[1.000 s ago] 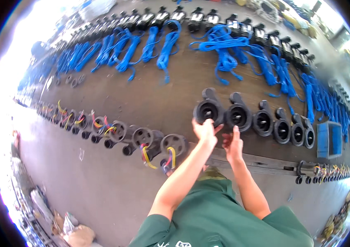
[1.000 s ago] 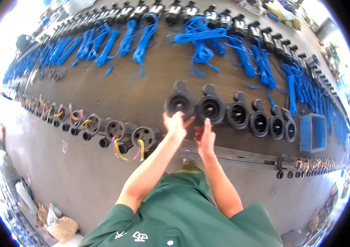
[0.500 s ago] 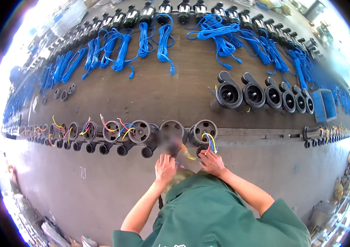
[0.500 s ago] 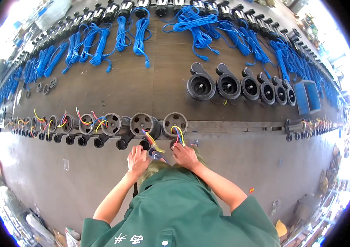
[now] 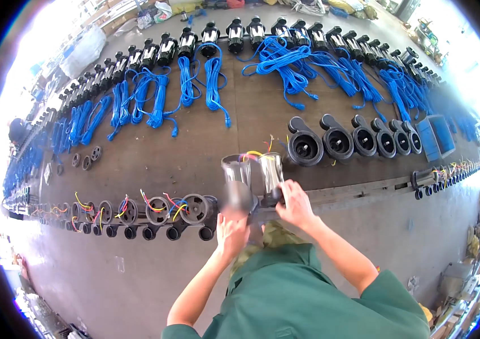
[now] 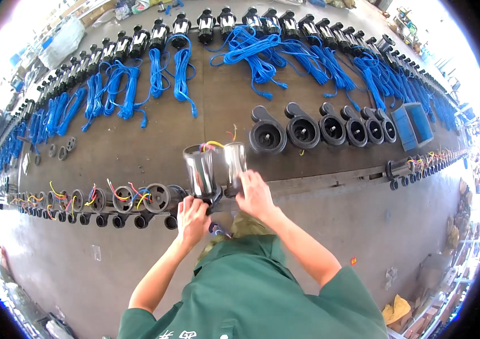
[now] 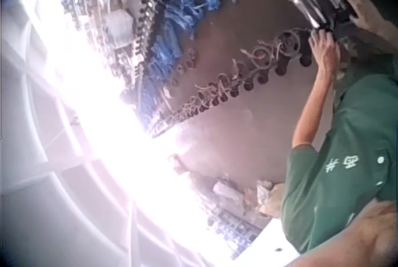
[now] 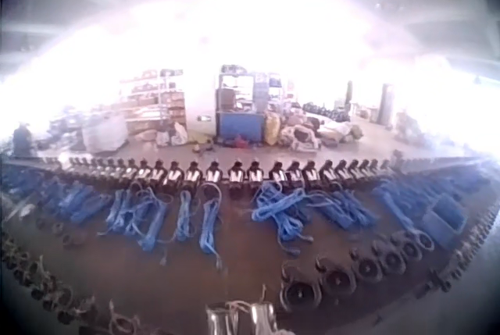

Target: The person assembles industrial pumps by inserting components into the pump bodies and using a hammer to seat the internal parts.

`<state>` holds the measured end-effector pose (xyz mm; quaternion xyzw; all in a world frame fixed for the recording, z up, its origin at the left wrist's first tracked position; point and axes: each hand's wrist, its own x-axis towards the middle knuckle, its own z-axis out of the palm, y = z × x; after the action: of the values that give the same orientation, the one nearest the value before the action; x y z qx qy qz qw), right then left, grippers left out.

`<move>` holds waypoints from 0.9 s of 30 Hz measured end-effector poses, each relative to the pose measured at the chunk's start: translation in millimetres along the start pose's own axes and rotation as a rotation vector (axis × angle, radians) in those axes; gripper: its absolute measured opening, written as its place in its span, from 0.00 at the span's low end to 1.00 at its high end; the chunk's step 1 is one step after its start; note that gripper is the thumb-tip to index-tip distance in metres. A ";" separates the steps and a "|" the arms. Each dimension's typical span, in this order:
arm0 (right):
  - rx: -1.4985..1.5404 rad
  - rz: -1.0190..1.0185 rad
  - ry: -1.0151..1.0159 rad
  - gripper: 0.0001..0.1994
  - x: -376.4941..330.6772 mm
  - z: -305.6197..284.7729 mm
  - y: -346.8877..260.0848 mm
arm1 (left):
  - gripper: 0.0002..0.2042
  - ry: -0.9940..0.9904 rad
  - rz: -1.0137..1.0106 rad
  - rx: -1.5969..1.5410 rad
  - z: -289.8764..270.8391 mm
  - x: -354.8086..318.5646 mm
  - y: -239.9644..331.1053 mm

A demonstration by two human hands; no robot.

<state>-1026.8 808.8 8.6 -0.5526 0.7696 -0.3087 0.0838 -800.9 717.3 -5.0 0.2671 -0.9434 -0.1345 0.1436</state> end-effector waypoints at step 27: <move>1.090 1.026 0.204 0.13 25.4 56.1 22.8 | 0.14 0.389 -1.104 -1.322 49.4 142.4 -53.6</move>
<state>-1028.1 768.9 -43.6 0.0263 0.6726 -0.6175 0.4070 -909.1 604.8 -39.9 0.5652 -0.3677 -0.6550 0.3411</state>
